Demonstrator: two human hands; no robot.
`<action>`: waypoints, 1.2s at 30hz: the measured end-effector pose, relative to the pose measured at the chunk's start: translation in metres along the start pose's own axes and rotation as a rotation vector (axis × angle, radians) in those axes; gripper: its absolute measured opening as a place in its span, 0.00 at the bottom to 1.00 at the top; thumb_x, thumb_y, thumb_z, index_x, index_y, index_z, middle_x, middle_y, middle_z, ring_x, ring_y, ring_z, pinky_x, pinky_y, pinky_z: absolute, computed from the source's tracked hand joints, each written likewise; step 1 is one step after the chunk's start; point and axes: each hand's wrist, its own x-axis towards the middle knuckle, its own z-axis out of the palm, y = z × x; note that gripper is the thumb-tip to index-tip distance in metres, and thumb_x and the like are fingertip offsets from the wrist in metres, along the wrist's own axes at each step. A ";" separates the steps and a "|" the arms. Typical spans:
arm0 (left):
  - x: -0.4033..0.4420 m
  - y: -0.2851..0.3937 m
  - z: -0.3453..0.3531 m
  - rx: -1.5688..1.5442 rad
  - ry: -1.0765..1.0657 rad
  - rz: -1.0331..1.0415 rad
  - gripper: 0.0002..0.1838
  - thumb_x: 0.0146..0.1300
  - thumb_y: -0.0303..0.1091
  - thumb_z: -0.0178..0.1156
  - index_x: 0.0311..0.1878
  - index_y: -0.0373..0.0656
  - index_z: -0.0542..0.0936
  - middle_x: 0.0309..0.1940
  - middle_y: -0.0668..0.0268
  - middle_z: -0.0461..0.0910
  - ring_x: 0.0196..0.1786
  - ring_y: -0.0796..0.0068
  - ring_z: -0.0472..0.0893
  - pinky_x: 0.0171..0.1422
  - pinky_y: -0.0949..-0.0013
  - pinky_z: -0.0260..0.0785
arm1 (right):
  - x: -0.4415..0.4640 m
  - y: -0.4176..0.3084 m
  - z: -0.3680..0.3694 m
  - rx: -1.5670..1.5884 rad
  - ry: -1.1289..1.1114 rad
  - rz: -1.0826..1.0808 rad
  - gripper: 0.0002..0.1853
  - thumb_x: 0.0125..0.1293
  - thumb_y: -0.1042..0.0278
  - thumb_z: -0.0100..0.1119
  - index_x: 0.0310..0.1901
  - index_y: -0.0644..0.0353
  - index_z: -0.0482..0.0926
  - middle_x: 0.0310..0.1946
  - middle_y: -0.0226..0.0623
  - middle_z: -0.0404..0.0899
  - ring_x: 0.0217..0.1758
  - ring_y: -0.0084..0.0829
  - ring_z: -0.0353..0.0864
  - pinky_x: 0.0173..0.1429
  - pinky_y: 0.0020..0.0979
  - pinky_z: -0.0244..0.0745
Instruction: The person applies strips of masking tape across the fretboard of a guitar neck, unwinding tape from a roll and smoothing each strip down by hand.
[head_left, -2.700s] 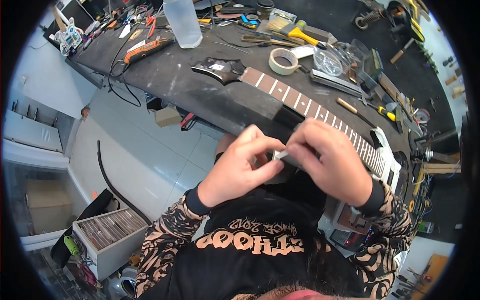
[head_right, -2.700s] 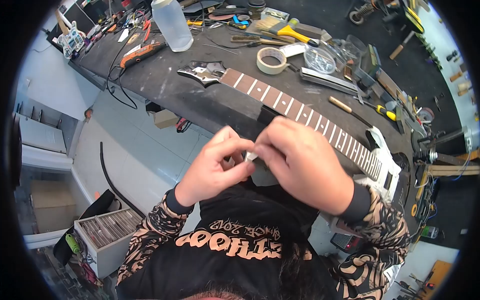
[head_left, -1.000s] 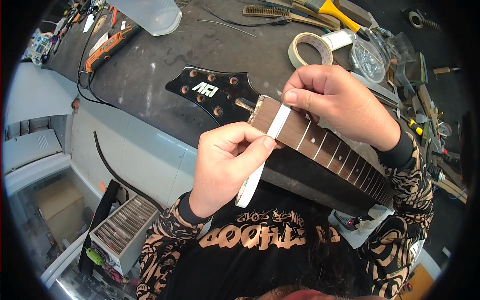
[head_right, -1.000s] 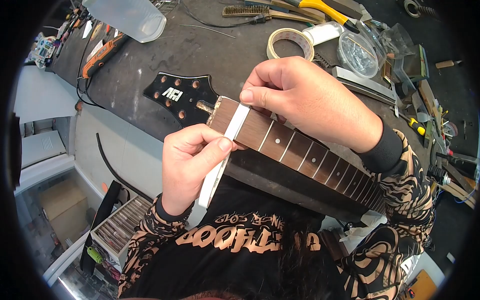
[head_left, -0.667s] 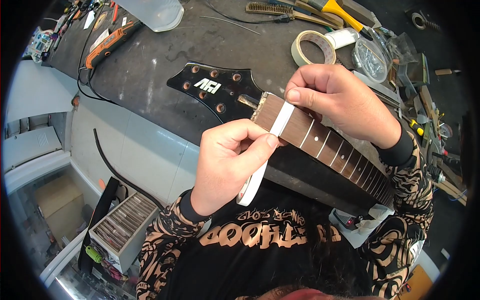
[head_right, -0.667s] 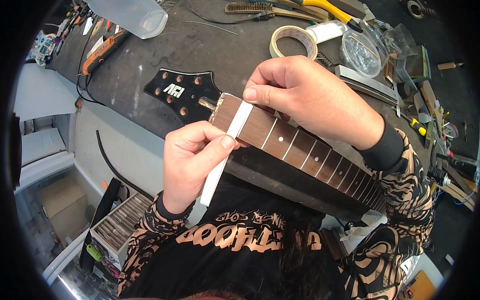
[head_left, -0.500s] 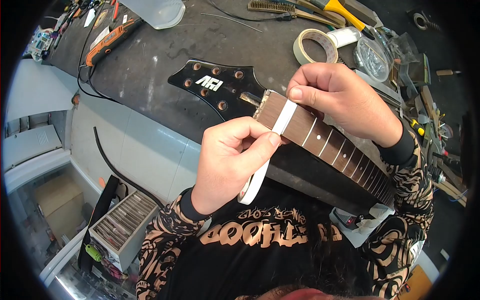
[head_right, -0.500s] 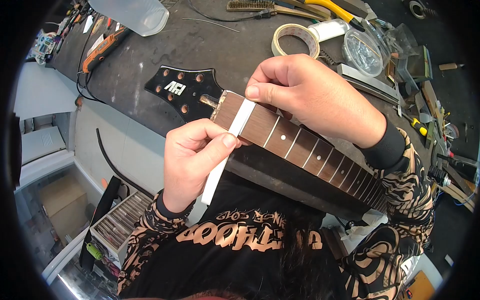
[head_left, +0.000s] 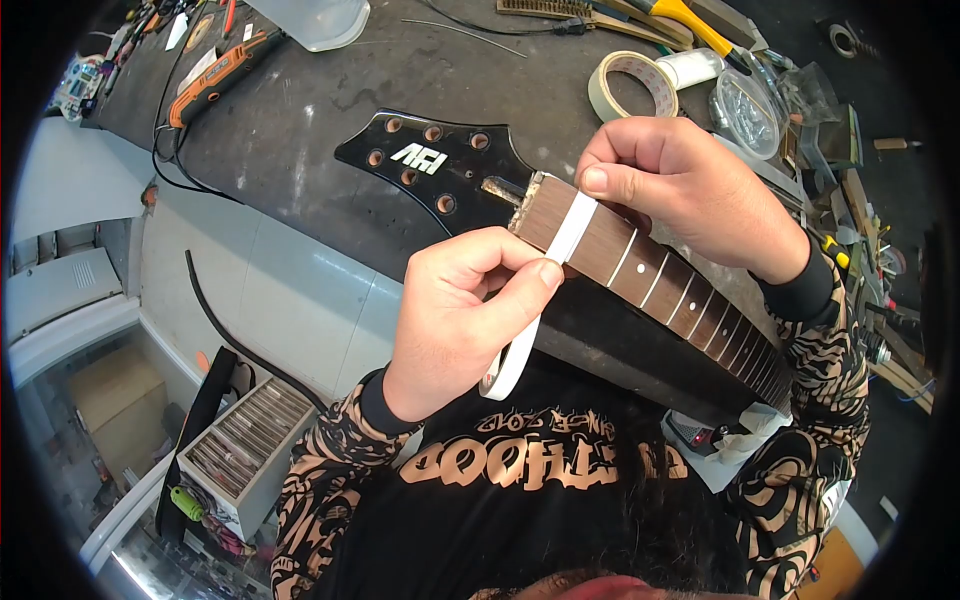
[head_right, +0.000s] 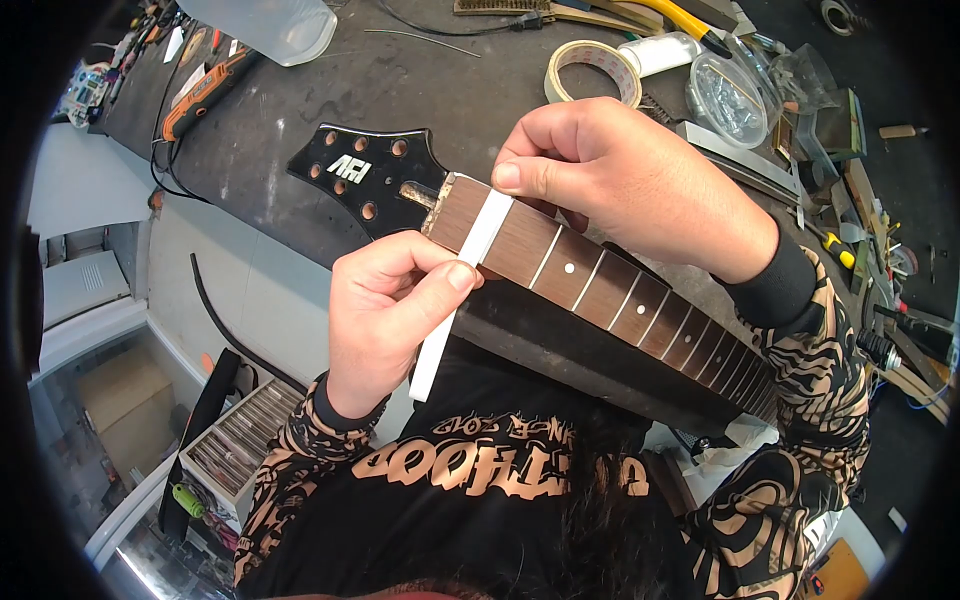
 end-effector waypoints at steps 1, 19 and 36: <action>0.000 -0.001 0.000 0.013 0.000 0.005 0.07 0.84 0.28 0.73 0.51 0.32 0.93 0.40 0.69 0.92 0.39 0.89 0.81 0.44 0.78 0.71 | 0.001 0.000 -0.001 0.000 -0.010 -0.001 0.17 0.90 0.53 0.68 0.52 0.61 0.91 0.30 0.20 0.80 0.32 0.15 0.77 0.38 0.27 0.77; 0.011 -0.035 -0.007 0.062 0.004 0.157 0.08 0.83 0.29 0.75 0.51 0.32 0.92 0.41 0.71 0.91 0.42 0.86 0.83 0.47 0.75 0.76 | 0.004 0.011 0.009 0.279 -0.078 0.107 0.17 0.91 0.52 0.66 0.55 0.59 0.92 0.35 0.16 0.82 0.37 0.09 0.74 0.41 0.22 0.71; 0.020 -0.054 0.004 0.172 0.141 0.434 0.04 0.79 0.24 0.72 0.46 0.32 0.90 0.38 0.67 0.89 0.40 0.80 0.85 0.46 0.71 0.77 | -0.042 -0.028 0.074 -0.974 0.539 -0.514 0.22 0.69 0.63 0.82 0.58 0.63 0.85 0.48 0.43 0.84 0.53 0.49 0.88 0.58 0.45 0.84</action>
